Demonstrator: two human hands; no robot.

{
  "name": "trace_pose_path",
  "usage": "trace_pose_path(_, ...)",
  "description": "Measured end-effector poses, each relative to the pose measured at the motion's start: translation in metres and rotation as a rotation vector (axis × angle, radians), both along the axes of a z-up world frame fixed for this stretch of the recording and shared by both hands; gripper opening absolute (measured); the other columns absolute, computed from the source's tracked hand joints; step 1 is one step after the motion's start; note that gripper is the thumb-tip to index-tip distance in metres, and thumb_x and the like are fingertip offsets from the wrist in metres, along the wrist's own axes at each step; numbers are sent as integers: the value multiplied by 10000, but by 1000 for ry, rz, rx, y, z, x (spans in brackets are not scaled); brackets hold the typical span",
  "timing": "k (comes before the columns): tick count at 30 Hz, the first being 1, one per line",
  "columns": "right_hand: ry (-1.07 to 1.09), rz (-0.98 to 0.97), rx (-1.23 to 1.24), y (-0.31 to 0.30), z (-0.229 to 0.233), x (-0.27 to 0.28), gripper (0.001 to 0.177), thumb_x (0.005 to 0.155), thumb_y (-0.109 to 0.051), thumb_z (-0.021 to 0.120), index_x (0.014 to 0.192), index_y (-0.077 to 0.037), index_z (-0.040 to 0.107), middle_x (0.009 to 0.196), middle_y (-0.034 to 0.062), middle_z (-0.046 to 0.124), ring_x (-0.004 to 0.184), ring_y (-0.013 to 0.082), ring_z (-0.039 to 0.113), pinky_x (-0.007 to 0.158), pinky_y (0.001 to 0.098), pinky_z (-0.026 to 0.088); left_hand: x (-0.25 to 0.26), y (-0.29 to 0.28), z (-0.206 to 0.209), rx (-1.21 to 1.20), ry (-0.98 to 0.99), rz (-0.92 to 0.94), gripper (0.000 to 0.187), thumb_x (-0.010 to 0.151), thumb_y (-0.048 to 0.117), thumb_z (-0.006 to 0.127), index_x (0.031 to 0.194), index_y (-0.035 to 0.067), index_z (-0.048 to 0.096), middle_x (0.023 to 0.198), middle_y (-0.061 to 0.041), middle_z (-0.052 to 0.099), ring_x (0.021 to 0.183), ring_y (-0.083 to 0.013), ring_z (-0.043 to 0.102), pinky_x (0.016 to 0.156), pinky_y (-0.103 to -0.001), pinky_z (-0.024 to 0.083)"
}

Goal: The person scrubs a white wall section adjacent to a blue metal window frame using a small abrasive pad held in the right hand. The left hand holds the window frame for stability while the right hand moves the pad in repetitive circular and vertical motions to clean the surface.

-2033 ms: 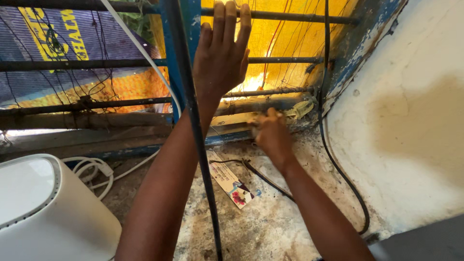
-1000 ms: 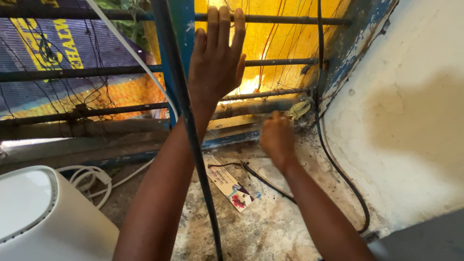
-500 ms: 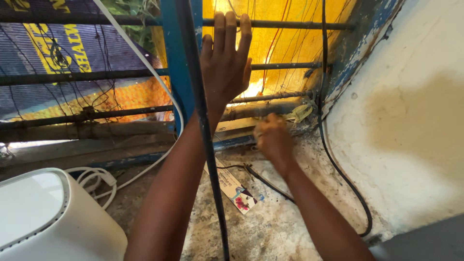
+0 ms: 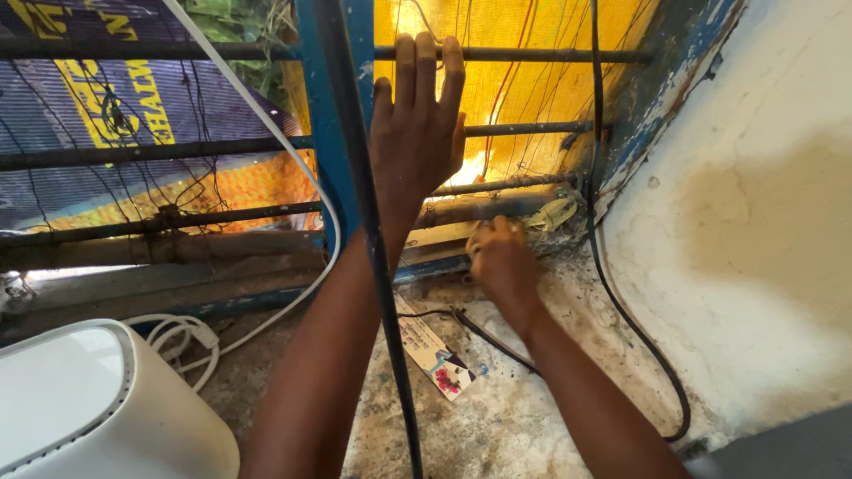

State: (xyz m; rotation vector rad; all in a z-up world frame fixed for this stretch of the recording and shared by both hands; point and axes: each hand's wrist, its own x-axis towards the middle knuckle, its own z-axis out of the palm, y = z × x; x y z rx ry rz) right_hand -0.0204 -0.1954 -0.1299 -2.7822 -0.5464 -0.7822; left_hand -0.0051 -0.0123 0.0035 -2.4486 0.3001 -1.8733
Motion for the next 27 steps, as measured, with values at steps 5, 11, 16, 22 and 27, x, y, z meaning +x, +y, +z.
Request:
trace_pose_path(5,-117,462,42,32,-13,-20,352,734,-135,797,1078,-91,736,1211,131,675,1204,371,598,980,490,559,0,-4,3,-54,12,-46,799,868,294,744,1531,28,385,1499,-231,423,1462,-383,370,993,-562,495)
trace_pose_path(11,21,109,49,0,1,4,83,844,-110,723,909,-119,775,1028,151,700,965,342,674,818,453,581,4,-8,7,-114,-3,-82,755,861,245,748,1508,52,409,1492,-205,420,1453,-375,373,943,-583,510)
trace_pose_path(16,-450,15,518,-60,19,29,41,815,-53,656,834,-29,683,969,152,676,897,328,666,803,461,567,4,-13,11,-144,-13,-73,705,839,235,764,1444,63,445,1418,-193,457,1423,-367,400,911,-593,514)
trace_pose_path(22,-505,339,433,-27,12,24,87,927,19,621,957,-62,633,1196,125,631,1239,325,610,1070,450,512,5,-15,20,-165,-22,-103,650,854,225,772,1403,62,463,1331,-183,490,1365,-376,433,861,-555,518)
trace_pose_path(27,-531,179,261,-50,12,37,199,815,40,620,988,-26,691,1187,145,625,1199,348,601,1021,494,501,3,-19,31,-171,-16,-86,621,840,234,773,1356,55,479,1260,-161,513,1303,-351,468,845,-547,518)
